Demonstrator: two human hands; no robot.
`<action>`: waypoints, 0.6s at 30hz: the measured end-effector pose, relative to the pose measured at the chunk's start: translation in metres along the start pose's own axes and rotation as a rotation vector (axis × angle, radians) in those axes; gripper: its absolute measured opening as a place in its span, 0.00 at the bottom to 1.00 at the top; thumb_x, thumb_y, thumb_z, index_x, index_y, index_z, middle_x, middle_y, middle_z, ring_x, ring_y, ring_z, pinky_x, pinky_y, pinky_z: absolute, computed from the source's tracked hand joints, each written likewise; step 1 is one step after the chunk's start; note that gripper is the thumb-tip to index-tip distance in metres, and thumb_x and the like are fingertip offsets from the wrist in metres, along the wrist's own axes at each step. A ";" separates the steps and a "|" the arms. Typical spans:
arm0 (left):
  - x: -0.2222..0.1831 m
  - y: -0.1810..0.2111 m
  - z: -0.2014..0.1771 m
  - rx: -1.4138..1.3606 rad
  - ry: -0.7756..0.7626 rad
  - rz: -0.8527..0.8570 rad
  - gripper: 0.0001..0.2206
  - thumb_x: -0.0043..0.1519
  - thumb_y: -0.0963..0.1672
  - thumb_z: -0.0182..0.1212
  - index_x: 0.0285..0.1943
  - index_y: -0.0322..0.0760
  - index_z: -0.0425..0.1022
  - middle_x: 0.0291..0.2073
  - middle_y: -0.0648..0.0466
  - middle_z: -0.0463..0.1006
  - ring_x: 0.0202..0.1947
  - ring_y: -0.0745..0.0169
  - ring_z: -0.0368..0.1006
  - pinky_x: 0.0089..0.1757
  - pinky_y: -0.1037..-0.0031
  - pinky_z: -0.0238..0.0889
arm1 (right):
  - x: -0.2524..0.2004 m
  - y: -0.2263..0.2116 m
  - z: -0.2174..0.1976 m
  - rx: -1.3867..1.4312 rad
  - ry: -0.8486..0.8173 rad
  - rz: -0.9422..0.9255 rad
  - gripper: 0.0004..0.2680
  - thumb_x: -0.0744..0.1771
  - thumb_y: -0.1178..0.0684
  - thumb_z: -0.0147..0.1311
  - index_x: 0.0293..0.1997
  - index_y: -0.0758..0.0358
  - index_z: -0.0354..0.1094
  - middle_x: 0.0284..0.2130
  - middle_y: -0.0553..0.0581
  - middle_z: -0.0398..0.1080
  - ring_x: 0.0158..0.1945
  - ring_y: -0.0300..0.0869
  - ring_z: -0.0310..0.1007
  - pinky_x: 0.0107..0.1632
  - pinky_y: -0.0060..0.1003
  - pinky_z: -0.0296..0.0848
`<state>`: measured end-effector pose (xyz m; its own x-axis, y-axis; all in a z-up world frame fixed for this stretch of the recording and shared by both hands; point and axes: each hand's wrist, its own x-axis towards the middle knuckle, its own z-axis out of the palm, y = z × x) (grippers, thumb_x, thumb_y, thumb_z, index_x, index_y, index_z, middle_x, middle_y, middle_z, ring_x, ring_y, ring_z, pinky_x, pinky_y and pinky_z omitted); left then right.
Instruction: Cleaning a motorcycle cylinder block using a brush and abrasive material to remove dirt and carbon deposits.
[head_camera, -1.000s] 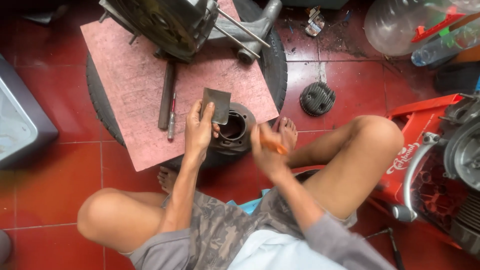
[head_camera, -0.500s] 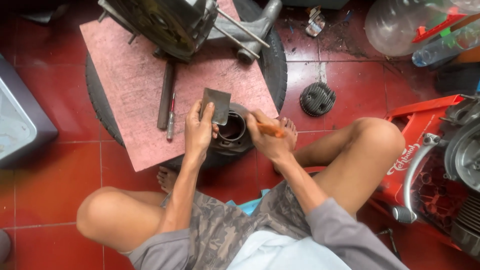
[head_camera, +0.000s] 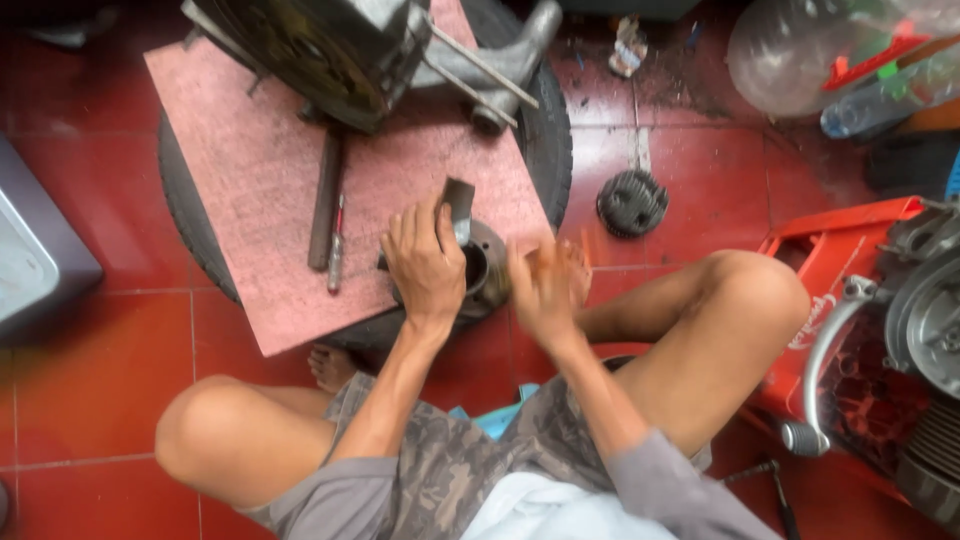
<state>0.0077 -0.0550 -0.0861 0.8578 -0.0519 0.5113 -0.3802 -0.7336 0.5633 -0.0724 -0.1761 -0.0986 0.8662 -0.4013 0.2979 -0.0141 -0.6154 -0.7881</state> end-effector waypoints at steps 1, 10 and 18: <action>-0.002 -0.004 0.003 0.002 0.001 -0.002 0.08 0.72 0.44 0.52 0.51 0.41 0.76 0.32 0.53 0.72 0.37 0.47 0.71 0.39 0.59 0.62 | 0.011 0.011 0.008 0.002 -0.002 -0.001 0.06 0.69 0.56 0.53 0.33 0.66 0.65 0.17 0.50 0.60 0.21 0.37 0.56 0.28 0.31 0.59; 0.001 -0.006 0.009 -0.050 -0.053 -0.129 0.09 0.73 0.47 0.50 0.52 0.43 0.74 0.35 0.56 0.74 0.39 0.51 0.71 0.42 0.60 0.57 | -0.014 0.033 0.018 -0.320 0.308 -0.237 0.11 0.69 0.49 0.59 0.46 0.71 0.72 0.52 0.77 0.71 0.59 0.64 0.68 0.66 0.56 0.53; -0.006 -0.012 0.010 -0.065 -0.081 -0.164 0.08 0.72 0.46 0.50 0.51 0.43 0.75 0.36 0.57 0.75 0.39 0.54 0.71 0.42 0.63 0.57 | 0.034 0.014 0.027 -0.086 0.059 -0.203 0.10 0.67 0.59 0.54 0.23 0.66 0.71 0.17 0.65 0.67 0.24 0.64 0.69 0.33 0.51 0.67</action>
<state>0.0104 -0.0526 -0.1020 0.9344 0.0084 0.3562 -0.2519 -0.6913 0.6773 -0.0300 -0.1805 -0.1143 0.8251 -0.3003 0.4786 0.1128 -0.7424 -0.6604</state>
